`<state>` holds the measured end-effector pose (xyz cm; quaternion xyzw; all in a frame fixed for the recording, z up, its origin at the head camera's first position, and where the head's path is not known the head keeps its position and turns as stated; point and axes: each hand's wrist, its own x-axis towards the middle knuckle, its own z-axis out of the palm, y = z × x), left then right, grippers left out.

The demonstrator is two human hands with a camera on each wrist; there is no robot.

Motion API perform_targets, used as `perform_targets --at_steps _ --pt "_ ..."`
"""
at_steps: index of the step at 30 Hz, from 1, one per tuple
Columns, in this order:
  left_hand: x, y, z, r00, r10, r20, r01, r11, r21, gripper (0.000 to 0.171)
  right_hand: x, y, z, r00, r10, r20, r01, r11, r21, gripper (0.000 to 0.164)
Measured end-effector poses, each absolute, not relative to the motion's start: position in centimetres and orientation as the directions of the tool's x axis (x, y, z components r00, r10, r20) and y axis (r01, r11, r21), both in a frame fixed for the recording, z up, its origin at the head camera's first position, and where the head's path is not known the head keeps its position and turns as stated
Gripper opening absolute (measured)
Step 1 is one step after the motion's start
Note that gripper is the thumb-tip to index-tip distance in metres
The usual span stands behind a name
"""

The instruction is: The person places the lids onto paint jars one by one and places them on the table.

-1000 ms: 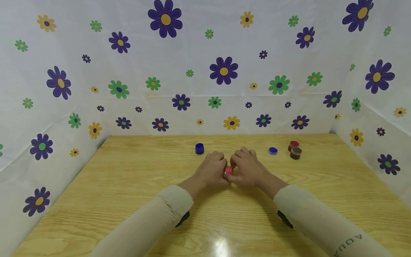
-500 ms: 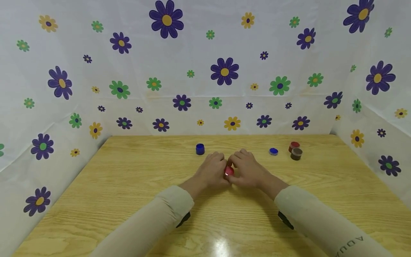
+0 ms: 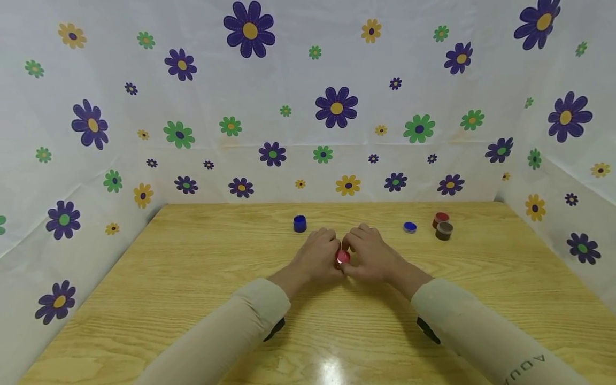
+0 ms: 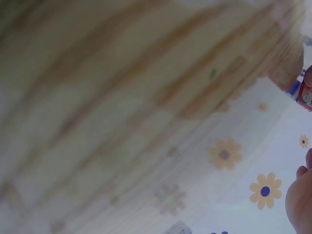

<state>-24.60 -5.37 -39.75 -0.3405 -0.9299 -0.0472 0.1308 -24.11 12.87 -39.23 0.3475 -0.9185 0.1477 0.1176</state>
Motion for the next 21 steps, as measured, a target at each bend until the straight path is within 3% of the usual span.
perform_targets --at_steps 21 --pt "-24.59 -5.36 -39.79 -0.716 0.636 0.286 0.657 0.753 -0.029 0.032 -24.26 12.71 -39.35 -0.763 -0.569 0.308 -0.633 0.754 -0.175 0.031"
